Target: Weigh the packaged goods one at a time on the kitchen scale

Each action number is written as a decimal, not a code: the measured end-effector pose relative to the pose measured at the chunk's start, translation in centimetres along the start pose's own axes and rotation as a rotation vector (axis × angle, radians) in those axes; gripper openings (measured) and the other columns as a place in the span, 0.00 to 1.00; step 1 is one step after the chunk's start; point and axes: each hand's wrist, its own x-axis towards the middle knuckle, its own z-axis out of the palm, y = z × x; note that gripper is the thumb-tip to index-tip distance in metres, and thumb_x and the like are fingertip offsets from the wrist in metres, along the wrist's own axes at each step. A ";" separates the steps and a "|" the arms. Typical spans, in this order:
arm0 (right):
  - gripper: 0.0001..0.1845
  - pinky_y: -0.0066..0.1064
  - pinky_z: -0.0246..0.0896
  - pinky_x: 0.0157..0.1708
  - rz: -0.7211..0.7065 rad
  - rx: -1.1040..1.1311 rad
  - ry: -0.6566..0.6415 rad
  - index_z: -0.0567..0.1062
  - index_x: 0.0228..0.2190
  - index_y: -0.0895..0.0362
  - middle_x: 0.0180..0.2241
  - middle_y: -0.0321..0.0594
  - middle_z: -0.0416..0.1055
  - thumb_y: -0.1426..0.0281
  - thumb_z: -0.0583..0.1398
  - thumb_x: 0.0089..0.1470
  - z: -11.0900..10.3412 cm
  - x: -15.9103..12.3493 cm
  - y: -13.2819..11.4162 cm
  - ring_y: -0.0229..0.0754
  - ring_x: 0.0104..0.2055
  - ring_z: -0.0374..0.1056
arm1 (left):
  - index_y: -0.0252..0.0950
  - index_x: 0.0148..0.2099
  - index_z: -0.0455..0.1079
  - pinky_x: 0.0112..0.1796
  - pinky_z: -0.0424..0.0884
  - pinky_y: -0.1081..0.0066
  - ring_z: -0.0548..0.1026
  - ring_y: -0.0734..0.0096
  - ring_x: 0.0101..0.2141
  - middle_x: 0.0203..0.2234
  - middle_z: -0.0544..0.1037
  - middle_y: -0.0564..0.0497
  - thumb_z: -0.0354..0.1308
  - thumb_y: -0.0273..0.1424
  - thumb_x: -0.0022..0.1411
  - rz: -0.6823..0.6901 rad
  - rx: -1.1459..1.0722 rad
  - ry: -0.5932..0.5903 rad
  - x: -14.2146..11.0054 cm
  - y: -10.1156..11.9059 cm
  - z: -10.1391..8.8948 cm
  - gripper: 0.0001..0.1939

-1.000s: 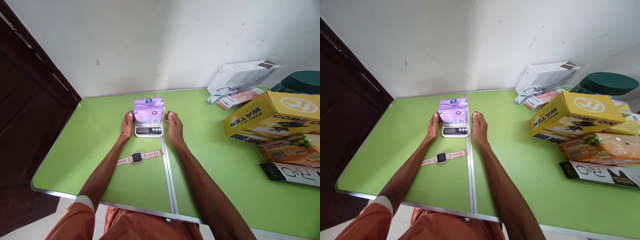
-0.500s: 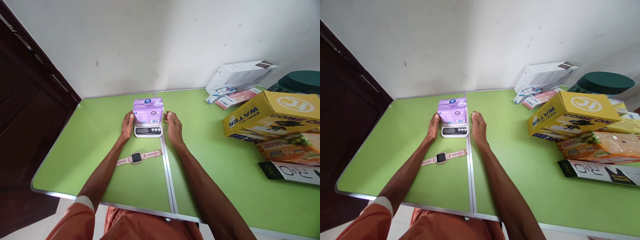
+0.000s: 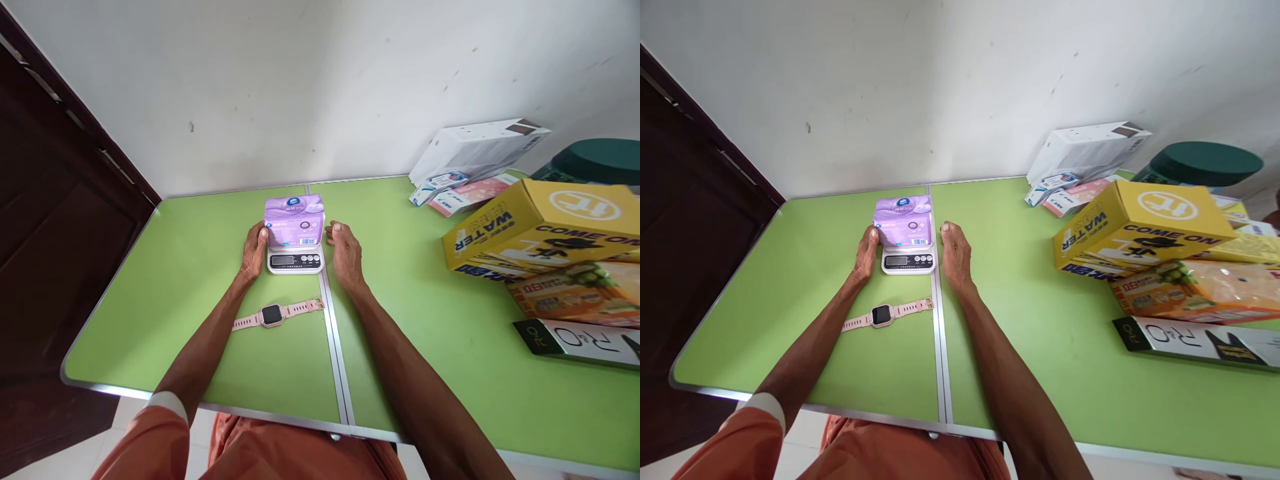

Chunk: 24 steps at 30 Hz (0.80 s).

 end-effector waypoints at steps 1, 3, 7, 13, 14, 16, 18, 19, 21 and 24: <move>0.42 0.57 0.76 0.59 -0.004 -0.001 -0.002 0.80 0.45 0.48 0.46 0.45 0.81 0.26 0.50 0.68 0.0 0.0 0.0 0.58 0.54 0.77 | 0.41 0.62 0.80 0.73 0.66 0.42 0.73 0.39 0.69 0.65 0.80 0.36 0.52 0.76 0.67 0.012 0.025 0.001 0.0 0.1 0.0 0.48; 0.42 0.58 0.75 0.60 -0.010 -0.002 -0.007 0.81 0.48 0.48 0.48 0.46 0.82 0.26 0.50 0.68 0.0 0.1 0.1 0.59 0.56 0.78 | 0.40 0.63 0.79 0.70 0.69 0.43 0.75 0.40 0.67 0.64 0.80 0.36 0.52 0.77 0.66 0.030 0.063 -0.001 -0.1 0.2 0.0 0.49; 0.45 0.62 0.73 0.65 -0.003 0.008 -0.013 0.82 0.54 0.49 0.56 0.49 0.83 0.26 0.50 0.67 0.1 0.2 0.4 0.61 0.62 0.77 | 0.41 0.62 0.79 0.68 0.72 0.45 0.77 0.41 0.64 0.62 0.80 0.37 0.54 0.77 0.65 0.026 0.066 -0.012 -0.2 0.3 0.0 0.48; 0.49 0.68 0.67 0.72 0.013 0.031 -0.045 0.82 0.60 0.50 0.68 0.53 0.78 0.25 0.53 0.65 0.2 0.3 0.5 0.64 0.71 0.72 | 0.39 0.62 0.78 0.63 0.77 0.42 0.80 0.41 0.60 0.59 0.80 0.35 0.60 0.76 0.62 0.022 0.050 -0.015 0.0 0.0 0.2 0.49; 0.49 0.67 0.65 0.73 0.005 0.028 -0.049 0.83 0.60 0.50 0.67 0.53 0.78 0.24 0.53 0.65 0.2 0.3 0.5 0.64 0.72 0.72 | 0.39 0.62 0.78 0.63 0.78 0.42 0.80 0.41 0.59 0.59 0.81 0.36 0.61 0.76 0.62 0.021 0.046 -0.016 0.0 -0.1 0.2 0.48; 0.49 0.66 0.63 0.75 -0.010 0.023 -0.055 0.84 0.59 0.50 0.67 0.52 0.79 0.25 0.54 0.65 0.2 0.3 0.3 0.63 0.73 0.71 | 0.40 0.62 0.78 0.63 0.78 0.44 0.80 0.42 0.60 0.58 0.81 0.37 0.64 0.74 0.61 0.016 0.037 -0.014 0.1 -0.4 0.3 0.47; 0.47 0.65 0.61 0.76 -0.024 0.021 -0.064 0.84 0.59 0.49 0.67 0.51 0.80 0.26 0.54 0.66 0.1 0.3 0.1 0.63 0.73 0.71 | 0.40 0.62 0.77 0.63 0.78 0.45 0.80 0.43 0.60 0.58 0.81 0.38 0.66 0.73 0.61 0.007 0.029 -0.009 0.2 -0.6 0.4 0.46; 0.47 0.65 0.61 0.77 -0.033 0.019 -0.069 0.84 0.60 0.49 0.67 0.51 0.80 0.26 0.54 0.67 0.1 0.3 0.0 0.62 0.73 0.71 | 0.40 0.62 0.77 0.63 0.77 0.45 0.80 0.43 0.60 0.58 0.80 0.38 0.67 0.72 0.61 0.005 0.027 -0.007 0.2 -0.7 0.4 0.46; 0.46 0.64 0.62 0.77 -0.054 0.011 -0.079 0.84 0.60 0.50 0.67 0.51 0.80 0.28 0.54 0.68 0.1 0.2 -0.1 0.62 0.73 0.71 | 0.39 0.62 0.77 0.63 0.77 0.45 0.80 0.43 0.60 0.59 0.80 0.37 0.68 0.71 0.61 0.005 0.024 -0.007 0.2 -0.9 0.5 0.45; 0.46 0.63 0.63 0.76 -0.076 -0.018 -0.093 0.84 0.60 0.49 0.66 0.51 0.80 0.28 0.53 0.69 0.0 0.2 -0.2 0.62 0.72 0.72 | 0.39 0.61 0.77 0.62 0.77 0.46 0.80 0.44 0.59 0.59 0.80 0.38 0.68 0.70 0.62 0.010 0.023 -0.001 0.2 -0.9 0.5 0.44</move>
